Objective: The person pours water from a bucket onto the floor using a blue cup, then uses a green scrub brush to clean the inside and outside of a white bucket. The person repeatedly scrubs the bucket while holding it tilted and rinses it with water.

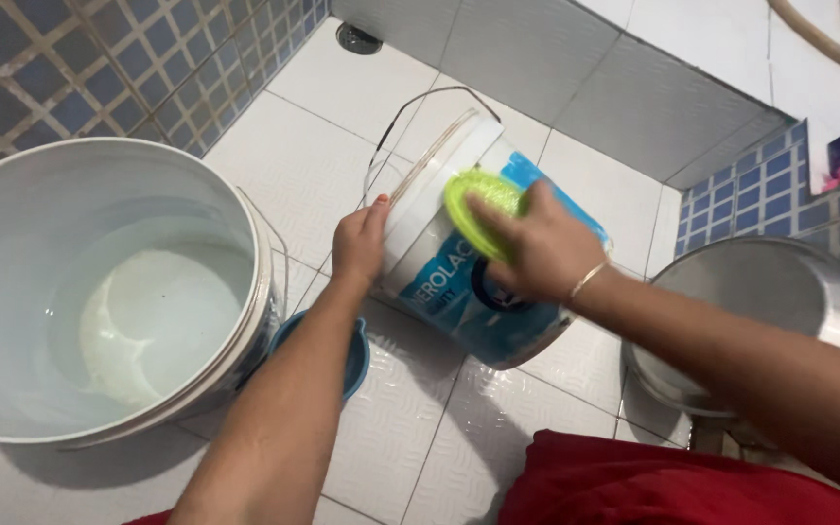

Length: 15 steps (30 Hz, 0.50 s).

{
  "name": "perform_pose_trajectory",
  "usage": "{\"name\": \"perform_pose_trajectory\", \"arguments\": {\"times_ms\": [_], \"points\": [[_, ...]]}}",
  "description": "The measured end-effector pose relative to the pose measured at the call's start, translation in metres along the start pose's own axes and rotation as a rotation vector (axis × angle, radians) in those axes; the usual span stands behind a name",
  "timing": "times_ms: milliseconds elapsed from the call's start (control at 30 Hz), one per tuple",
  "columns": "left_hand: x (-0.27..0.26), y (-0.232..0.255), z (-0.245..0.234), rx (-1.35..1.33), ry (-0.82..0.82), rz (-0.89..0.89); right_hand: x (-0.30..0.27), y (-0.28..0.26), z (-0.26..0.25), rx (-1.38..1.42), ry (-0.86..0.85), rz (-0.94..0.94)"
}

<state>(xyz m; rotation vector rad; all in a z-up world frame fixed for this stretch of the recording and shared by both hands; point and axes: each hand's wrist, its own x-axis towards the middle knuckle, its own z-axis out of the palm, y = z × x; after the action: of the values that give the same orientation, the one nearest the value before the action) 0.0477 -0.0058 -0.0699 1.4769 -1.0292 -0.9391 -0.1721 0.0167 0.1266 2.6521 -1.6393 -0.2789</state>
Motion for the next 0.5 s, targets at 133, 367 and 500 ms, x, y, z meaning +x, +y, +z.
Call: {"name": "perform_pose_trajectory", "arguments": {"times_ms": [133,367,500], "points": [[-0.006,0.001,-0.002,0.053,0.058,0.023,0.017,0.007,-0.020,0.115,-0.089,0.251],[0.001,-0.008,-0.010,0.052,0.036,0.007,0.005,-0.012,-0.016,-0.054,-0.019,-0.021],[-0.005,-0.014,-0.008,0.035,0.023,-0.005,0.014,0.004,-0.033,0.225,-0.154,0.342]]}}
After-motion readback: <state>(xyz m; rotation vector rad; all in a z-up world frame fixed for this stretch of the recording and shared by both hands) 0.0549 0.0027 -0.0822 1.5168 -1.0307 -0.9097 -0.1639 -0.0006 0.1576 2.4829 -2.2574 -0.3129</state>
